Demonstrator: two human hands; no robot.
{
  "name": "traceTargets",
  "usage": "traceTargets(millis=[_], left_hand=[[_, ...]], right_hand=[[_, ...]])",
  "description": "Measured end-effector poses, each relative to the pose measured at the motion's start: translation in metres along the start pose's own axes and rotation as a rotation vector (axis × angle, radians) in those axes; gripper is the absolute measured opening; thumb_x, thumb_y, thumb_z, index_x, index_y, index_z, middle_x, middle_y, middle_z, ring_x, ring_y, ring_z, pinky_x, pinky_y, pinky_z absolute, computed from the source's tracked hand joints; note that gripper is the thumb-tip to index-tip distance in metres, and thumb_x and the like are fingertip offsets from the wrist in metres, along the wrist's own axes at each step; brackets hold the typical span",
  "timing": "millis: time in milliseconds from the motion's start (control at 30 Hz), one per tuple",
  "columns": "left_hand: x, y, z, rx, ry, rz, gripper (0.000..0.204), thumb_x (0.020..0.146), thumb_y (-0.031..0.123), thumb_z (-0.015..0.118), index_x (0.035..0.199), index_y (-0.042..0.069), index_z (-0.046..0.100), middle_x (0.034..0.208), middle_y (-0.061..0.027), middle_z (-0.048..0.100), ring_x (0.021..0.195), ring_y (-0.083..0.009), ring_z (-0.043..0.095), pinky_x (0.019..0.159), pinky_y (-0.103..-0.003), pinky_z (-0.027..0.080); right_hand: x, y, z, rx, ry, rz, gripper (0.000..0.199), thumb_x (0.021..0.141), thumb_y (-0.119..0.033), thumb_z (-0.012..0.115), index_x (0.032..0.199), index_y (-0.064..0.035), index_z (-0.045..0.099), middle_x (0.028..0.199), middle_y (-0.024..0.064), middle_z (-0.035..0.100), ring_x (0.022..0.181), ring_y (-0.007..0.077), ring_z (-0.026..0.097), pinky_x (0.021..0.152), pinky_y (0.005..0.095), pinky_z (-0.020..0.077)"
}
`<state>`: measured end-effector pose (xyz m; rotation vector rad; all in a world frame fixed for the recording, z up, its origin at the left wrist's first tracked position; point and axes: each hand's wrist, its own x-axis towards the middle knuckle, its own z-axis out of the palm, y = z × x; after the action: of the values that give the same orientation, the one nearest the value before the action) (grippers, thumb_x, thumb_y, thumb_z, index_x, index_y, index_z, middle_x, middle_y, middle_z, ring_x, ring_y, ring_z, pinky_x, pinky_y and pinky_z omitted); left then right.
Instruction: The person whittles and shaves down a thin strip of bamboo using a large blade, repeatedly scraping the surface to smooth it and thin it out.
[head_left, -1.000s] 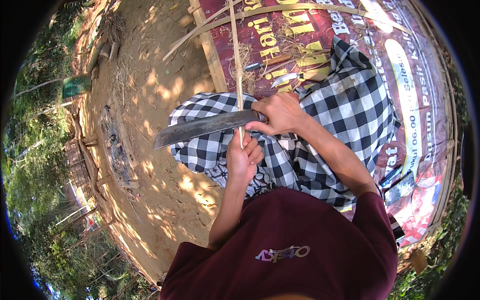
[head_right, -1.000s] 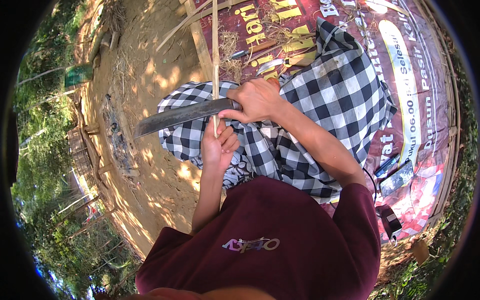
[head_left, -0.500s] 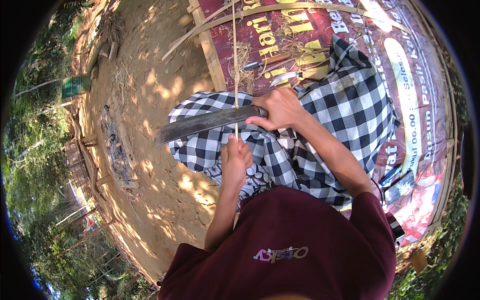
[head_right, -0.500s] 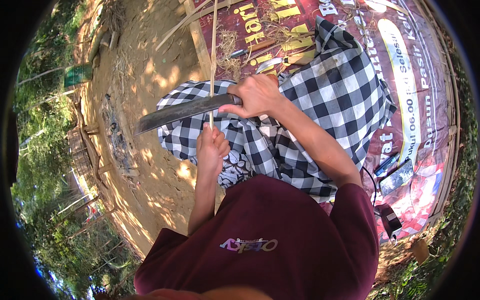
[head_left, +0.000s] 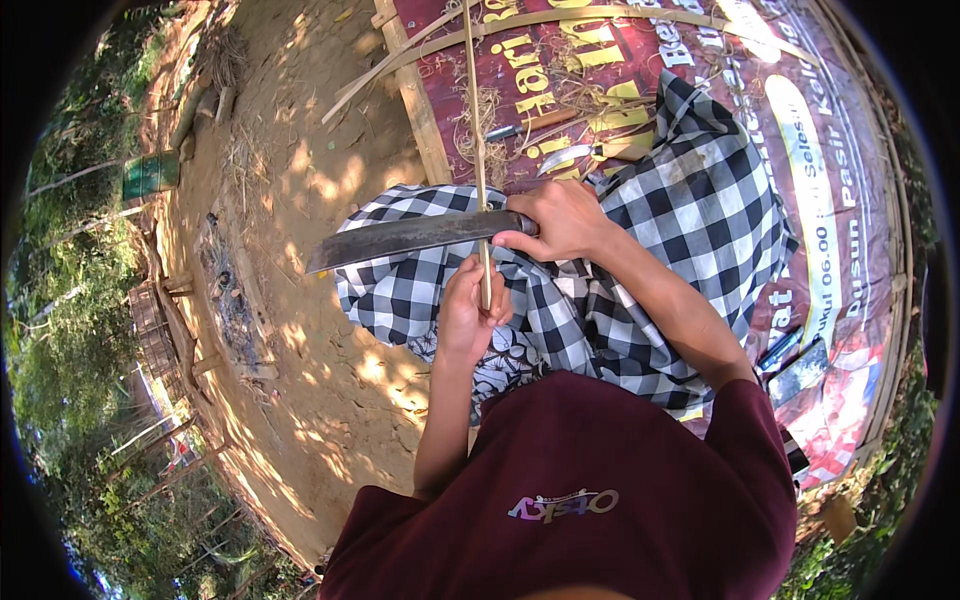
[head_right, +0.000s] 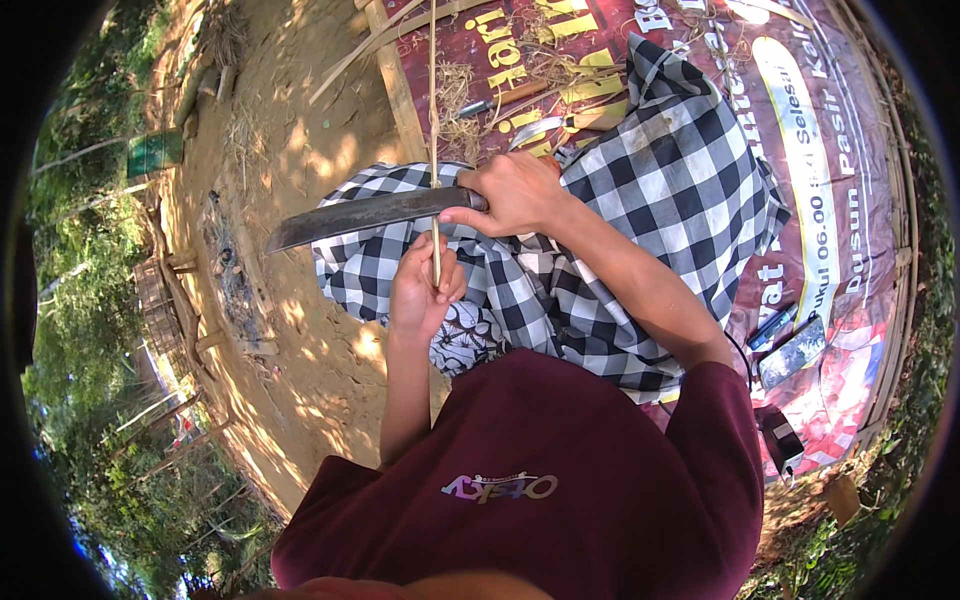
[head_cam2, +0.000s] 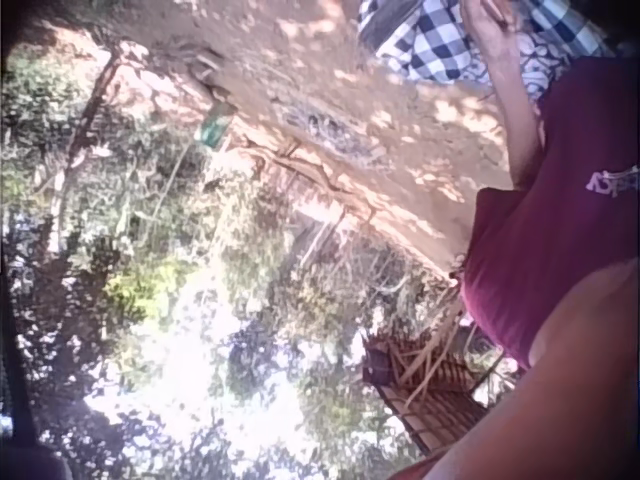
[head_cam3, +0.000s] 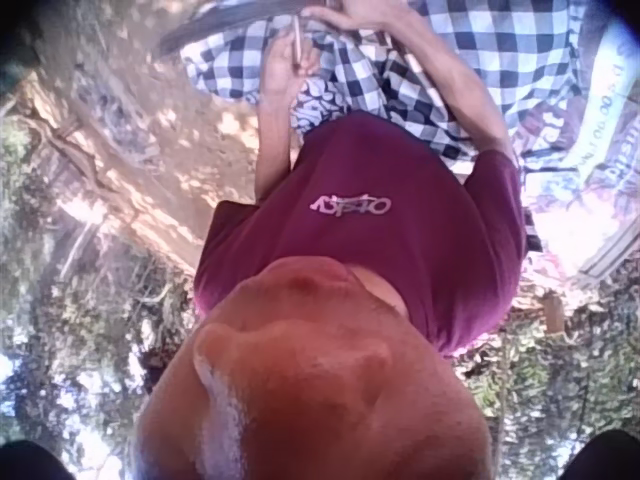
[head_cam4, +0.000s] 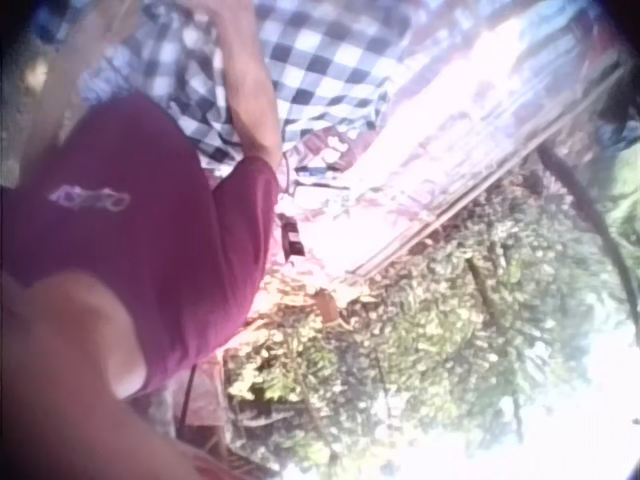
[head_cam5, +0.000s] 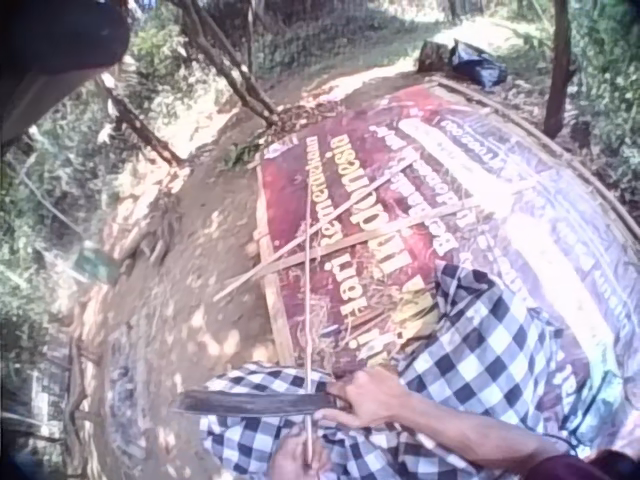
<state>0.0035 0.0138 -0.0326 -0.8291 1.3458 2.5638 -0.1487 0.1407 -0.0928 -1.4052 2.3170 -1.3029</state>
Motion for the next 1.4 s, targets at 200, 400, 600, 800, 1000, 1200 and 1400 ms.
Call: traceTargets(millis=[200,400,600,800,1000,1200,1400], left_hand=[[0.016,0.005,-0.007,-0.251,0.205,-0.149,0.016,0.092,0.016,0.039,0.085,0.006,0.05,0.062,0.0005,0.045,0.042,-0.0088,0.034,0.045,-0.024,0.031],[0.017,-0.012,-0.008,-0.48,0.028,-0.221,0.029,0.102,0.025,0.033,0.085,0.008,0.05,0.056,0.0064,0.032,0.04,-0.0047,0.026,0.037,-0.02,0.023],[0.017,-0.015,0.002,-0.143,0.247,-0.058,0.029,0.103,0.026,0.039,0.081,0.01,0.046,0.054,0.0052,0.028,0.039,-0.0055,0.023,0.034,-0.022,0.021],[-0.004,-0.002,0.013,0.024,0.291,0.001,0.03,0.104,0.028,0.037,0.084,0.008,0.048,0.054,0.0056,0.03,0.039,-0.0038,0.022,0.034,-0.021,0.019],[-0.003,0.002,0.023,0.021,0.265,0.014,0.029,0.104,0.027,0.037,0.085,0.009,0.048,0.053,0.0057,0.028,0.039,-0.0037,0.021,0.034,-0.021,0.018],[-0.001,0.006,0.024,-0.055,0.237,0.033,0.03,0.104,0.028,0.037,0.083,0.009,0.048,0.053,0.0059,0.027,0.037,-0.0043,0.021,0.034,-0.022,0.017],[-0.013,0.003,0.034,0.068,0.278,0.03,0.031,0.104,0.029,0.037,0.084,0.008,0.047,0.052,0.0053,0.026,0.039,-0.004,0.018,0.035,-0.022,0.016]], right_hand=[[-0.002,-0.002,0.005,0.015,-0.12,-0.001,0.053,0.081,-0.058,0.059,0.077,-0.0054,0.064,0.06,0.0131,0.06,0.055,0.0348,0.061,0.051,0.0435,0.0475],[-0.004,-0.004,0.013,-0.009,-0.077,-0.085,0.055,0.081,-0.06,0.058,0.074,-0.0055,0.063,0.058,0.0131,0.059,0.055,0.0336,0.061,0.05,0.0425,0.0459],[0.006,-0.002,0.015,-0.065,-0.067,-0.015,0.058,0.08,-0.064,0.056,0.072,-0.0065,0.063,0.06,0.0126,0.06,0.054,0.0345,0.06,0.049,0.0423,0.0454],[0.0,-0.001,0.008,-0.04,-0.001,-0.081,0.054,0.079,-0.061,0.061,0.074,-0.0073,0.062,0.058,0.0091,0.059,0.051,0.0319,0.06,0.046,0.0414,0.0436],[-0.002,-0.019,0.003,-0.009,0.069,-0.143,0.056,0.076,-0.064,0.062,0.071,-0.0078,0.06,0.057,0.0087,0.057,0.05,0.0305,0.059,0.044,0.0414,0.0423],[0.0,-0.002,0.001,-0.103,0.107,-0.01,0.055,0.075,-0.062,0.063,0.072,-0.0074,0.061,0.059,0.0098,0.06,0.053,0.0314,0.06,0.045,0.0405,0.044],[0.003,0.011,-0.007,-0.092,0.136,-0.045,0.053,0.074,-0.059,0.066,0.075,-0.0061,0.063,0.06,0.0099,0.06,0.053,0.0322,0.06,0.047,0.0397,0.0451]])
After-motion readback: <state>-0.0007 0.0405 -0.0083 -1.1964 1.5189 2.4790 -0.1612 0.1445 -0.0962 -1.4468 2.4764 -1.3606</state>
